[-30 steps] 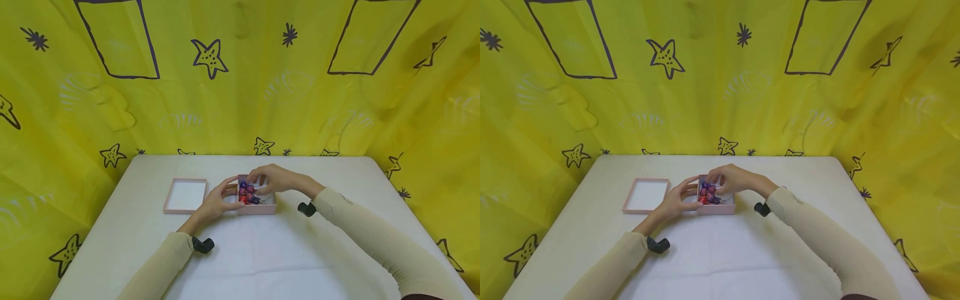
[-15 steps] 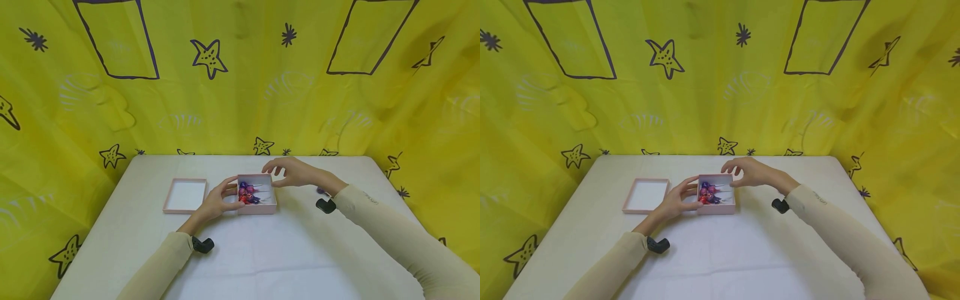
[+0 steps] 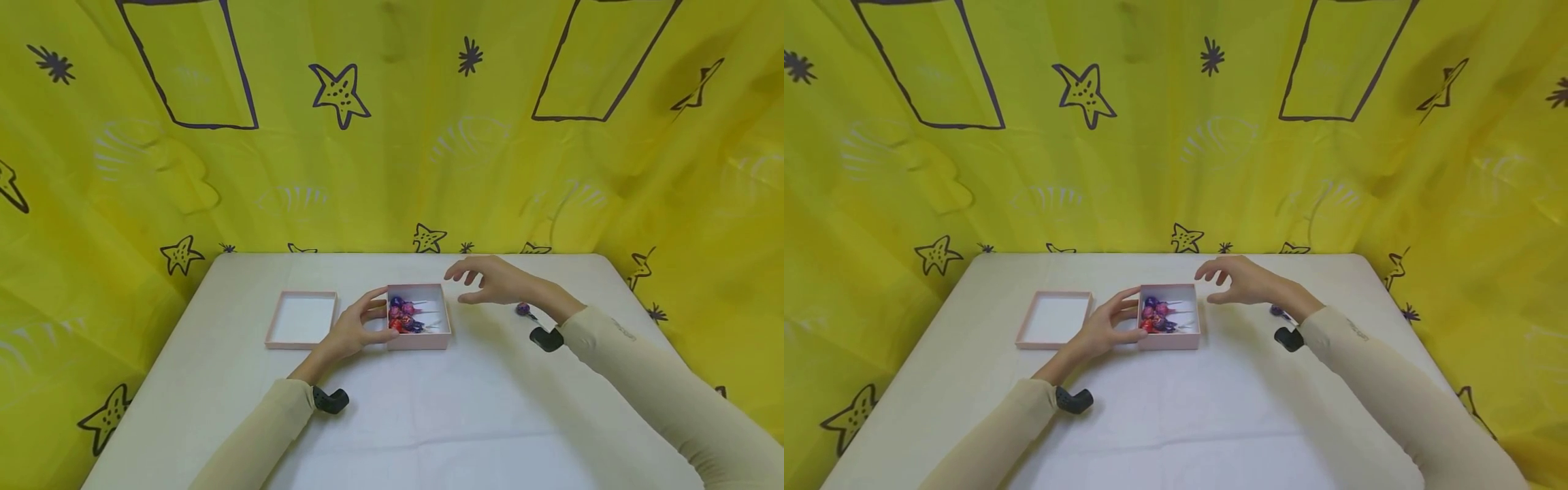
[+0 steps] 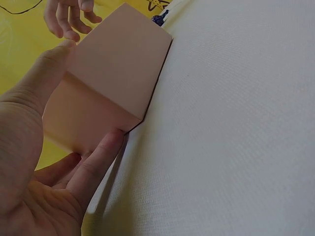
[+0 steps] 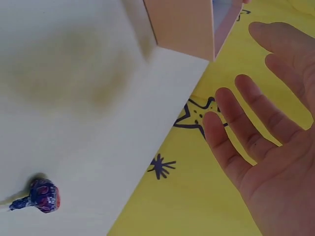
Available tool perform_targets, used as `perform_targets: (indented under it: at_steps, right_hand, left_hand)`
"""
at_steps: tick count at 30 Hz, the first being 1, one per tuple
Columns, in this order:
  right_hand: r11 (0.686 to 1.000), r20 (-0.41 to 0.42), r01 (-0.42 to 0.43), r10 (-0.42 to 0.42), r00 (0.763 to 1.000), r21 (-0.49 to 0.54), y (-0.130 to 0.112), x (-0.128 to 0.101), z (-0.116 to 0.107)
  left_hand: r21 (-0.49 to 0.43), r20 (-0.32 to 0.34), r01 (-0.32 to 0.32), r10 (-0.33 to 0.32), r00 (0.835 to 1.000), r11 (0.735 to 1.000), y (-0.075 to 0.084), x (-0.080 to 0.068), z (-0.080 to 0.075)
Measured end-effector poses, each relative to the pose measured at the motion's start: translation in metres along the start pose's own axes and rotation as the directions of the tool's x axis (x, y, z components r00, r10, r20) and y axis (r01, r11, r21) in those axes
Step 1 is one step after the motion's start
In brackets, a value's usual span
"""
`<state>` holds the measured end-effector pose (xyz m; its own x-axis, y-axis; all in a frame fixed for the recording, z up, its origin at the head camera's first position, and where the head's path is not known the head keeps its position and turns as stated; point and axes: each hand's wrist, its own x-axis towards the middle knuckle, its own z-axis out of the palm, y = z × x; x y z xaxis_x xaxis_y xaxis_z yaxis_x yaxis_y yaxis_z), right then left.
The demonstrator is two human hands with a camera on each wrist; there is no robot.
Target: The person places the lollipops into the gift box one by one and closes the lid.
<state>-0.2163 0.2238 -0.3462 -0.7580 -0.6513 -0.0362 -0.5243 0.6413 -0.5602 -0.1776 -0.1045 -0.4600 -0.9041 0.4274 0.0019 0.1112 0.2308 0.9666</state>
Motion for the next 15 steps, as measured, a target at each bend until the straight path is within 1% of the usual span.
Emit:
perform_targets:
  at_steps: [4,10,15]
  right_hand:
    - [1.0,-0.029,-0.023,0.023,0.999,-0.014,0.01,-0.007,0.002]
    - [0.996,-0.098,-0.041,0.032,0.995,-0.084,0.034,-0.02,0.003]
    - [0.993,-0.131,-0.085,0.074,0.989,-0.08,0.055,-0.031,0.002]
  left_hand:
    - [-0.001,0.003,-0.001,0.001,1.0,1.0,0.0,0.0,0.0]
    - [-0.005,0.003,0.0,0.0,1.0,1.0,0.0,-0.001,0.0]
    - [-0.003,-0.002,0.005,-0.005,1.0,1.0,0.001,-0.001,0.0]
